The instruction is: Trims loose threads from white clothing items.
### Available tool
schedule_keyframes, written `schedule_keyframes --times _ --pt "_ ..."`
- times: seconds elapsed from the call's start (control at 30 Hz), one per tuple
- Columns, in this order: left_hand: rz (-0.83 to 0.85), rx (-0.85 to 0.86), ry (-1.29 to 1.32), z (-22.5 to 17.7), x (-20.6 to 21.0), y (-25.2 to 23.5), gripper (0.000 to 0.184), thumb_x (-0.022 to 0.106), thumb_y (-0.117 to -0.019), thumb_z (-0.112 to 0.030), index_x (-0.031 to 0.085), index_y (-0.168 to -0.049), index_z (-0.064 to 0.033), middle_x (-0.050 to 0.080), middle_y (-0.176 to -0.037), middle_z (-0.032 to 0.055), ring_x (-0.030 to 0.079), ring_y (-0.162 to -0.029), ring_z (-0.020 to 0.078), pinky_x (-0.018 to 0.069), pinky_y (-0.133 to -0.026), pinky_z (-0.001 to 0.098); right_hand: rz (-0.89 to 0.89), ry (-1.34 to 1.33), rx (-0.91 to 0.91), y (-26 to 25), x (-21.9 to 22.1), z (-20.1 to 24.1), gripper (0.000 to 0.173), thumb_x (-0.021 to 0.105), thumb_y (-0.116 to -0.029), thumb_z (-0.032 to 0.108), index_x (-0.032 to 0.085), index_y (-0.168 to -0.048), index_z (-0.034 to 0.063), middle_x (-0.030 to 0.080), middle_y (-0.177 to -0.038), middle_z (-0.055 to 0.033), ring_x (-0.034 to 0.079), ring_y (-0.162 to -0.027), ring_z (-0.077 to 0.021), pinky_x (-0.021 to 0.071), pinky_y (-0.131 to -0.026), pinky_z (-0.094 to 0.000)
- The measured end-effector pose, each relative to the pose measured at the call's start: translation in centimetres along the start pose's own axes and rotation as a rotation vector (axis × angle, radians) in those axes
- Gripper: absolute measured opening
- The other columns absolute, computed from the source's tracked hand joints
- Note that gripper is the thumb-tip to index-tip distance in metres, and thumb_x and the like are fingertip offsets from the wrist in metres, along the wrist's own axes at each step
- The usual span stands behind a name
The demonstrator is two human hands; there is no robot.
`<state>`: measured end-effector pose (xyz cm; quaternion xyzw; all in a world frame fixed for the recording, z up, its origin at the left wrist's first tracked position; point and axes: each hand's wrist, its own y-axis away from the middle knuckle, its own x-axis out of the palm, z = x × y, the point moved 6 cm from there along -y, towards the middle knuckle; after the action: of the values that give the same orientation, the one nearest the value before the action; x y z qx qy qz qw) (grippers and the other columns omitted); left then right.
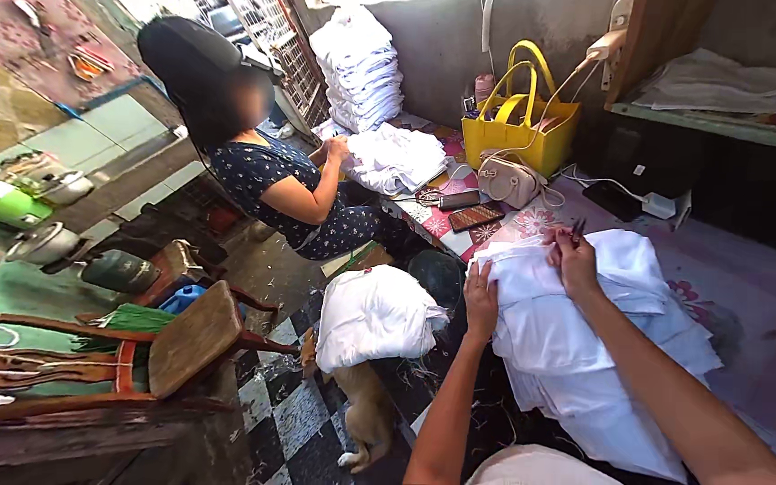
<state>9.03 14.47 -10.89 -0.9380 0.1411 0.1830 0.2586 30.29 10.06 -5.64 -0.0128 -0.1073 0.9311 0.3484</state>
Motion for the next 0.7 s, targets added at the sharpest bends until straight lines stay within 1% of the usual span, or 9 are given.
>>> schedule_keyframes --times 0.07,0.1,0.17,0.27,0.33,0.4,0.53,0.6,0.7 --pt "-0.085 -0.127 0.111 0.3 -1.4 1.6 0.047 0.048 -0.104 -0.009 0.046 -0.144 0.0145 0.044 -0.152 0.0328 0.042 -0.145 0.0387 0.0333 -0.122 0.0462 0.031 0.035 0.005 3.1 -2.2 1.9 0.033 0.041 -0.1093 0.018 0.06 -0.123 -0.0048 0.062 -0.087 -0.0005 0.049 -0.058 -0.0022 0.0451 -0.055 -0.0213" --pt "-0.173 -0.184 0.089 -0.1 -2.5 2.8 0.042 0.052 -0.1026 -0.008 0.052 -0.138 0.0148 0.053 -0.144 0.0317 0.053 -0.136 0.0368 0.0424 -0.115 0.0446 0.056 0.099 0.011 5.2 -3.5 2.7 0.032 0.044 -0.1086 0.019 0.062 -0.121 -0.0044 0.06 -0.084 0.0008 0.049 -0.059 -0.0015 0.0451 -0.056 -0.0207" --pt "-0.298 -0.103 -0.019 -2.4 -3.8 4.8 0.024 0.062 -0.0965 -0.007 0.066 -0.11 0.0128 0.067 -0.113 0.0267 0.066 -0.106 0.0323 0.0542 -0.095 0.0415 0.121 0.206 0.01 9.1 -5.5 3.8 0.028 0.05 -0.1047 0.019 0.067 -0.113 -0.0031 0.065 -0.084 0.0019 0.051 -0.062 0.0031 0.0459 -0.059 -0.0169" --pt "-0.131 -0.026 -0.082 -5.1 -2.0 5.6 0.038 0.079 -0.087 -0.018 0.067 -0.108 0.0101 0.068 -0.103 0.0222 0.068 -0.09 0.0272 0.0585 -0.08 0.0383 0.262 0.312 -0.111 13.7 -7.2 3.6 0.022 0.069 -0.0918 0.023 0.072 -0.098 0.0019 0.069 -0.091 0.0013 0.053 -0.071 0.0078 0.0449 -0.065 -0.01" --pt "-0.021 -0.127 -0.057 -4.2 -0.8 4.9 0.029 0.079 -0.0863 -0.014 0.068 -0.099 0.01 0.068 -0.088 0.0194 0.067 -0.077 0.025 0.0574 -0.073 0.0386 0.339 0.514 -0.207 15.5 -7.8 3.0 0.036 0.081 -0.0784 0.035 0.078 -0.103 0.0082 0.064 -0.094 -0.0048 0.051 -0.069 -0.0035 0.0439 -0.06 -0.0202" --pt "0.198 -0.23 -0.013 -3.6 -0.9 3.6 0.019 0.074 -0.0888 -0.01 0.069 -0.088 0.0076 0.067 -0.073 0.0127 0.064 -0.066 0.0174 0.054 -0.068 0.0343 0.371 0.729 -0.283 16.0 -8.3 3.0 0.045 0.086 -0.0692 0.031 0.079 -0.108 0.0109 0.067 -0.101 -0.0173 0.066 -0.071 -0.0281 0.0541 -0.056 -0.0473" --pt "0.97 -0.406 -0.369 -4.3 -3.4 4.0 0.026 0.07 -0.0958 -0.022 0.072 -0.098 0.0047 0.071 -0.097 0.0221 0.068 -0.098 0.0377 0.0517 -0.089 0.0607 0.315 0.829 -0.336 16.2 -9.7 1.7 0.022 0.079 -0.0793 0.021 0.08 -0.097 0.0084 0.069 -0.099 -0.0193 0.069 -0.072 -0.0334 0.0542 -0.056 -0.0529" --pt "0.959 -0.432 -0.496 -6.1 -4.4 4.2 0.028 0.066 -0.0989 -0.026 0.073 -0.103 0.0011 0.072 -0.106 0.0211 0.068 -0.107 0.039 0.0495 -0.093 0.0623 0.348 0.825 -0.375 15.9 -9.7 1.6 0.021 0.077 -0.0798 0.023 0.08 -0.094 0.008 0.069 -0.098 -0.0184 0.068 -0.069 -0.0314 0.0541 -0.054 -0.0499" --pt "0.687 -0.039 -0.203 -10.9 -1.6 5.7 0.027 0.078 -0.0901 -0.026 0.076 -0.099 0.0001 0.073 -0.105 0.017 0.07 -0.104 0.0315 0.056 -0.092 0.0496 0.461 0.871 -0.424 15.8 -8.8 2.1 0.031 0.086 -0.0714 0.02 0.078 -0.099 0.009 0.069 -0.102 -0.0202 0.069 -0.066 -0.0342 0.0534 -0.05 -0.0519"
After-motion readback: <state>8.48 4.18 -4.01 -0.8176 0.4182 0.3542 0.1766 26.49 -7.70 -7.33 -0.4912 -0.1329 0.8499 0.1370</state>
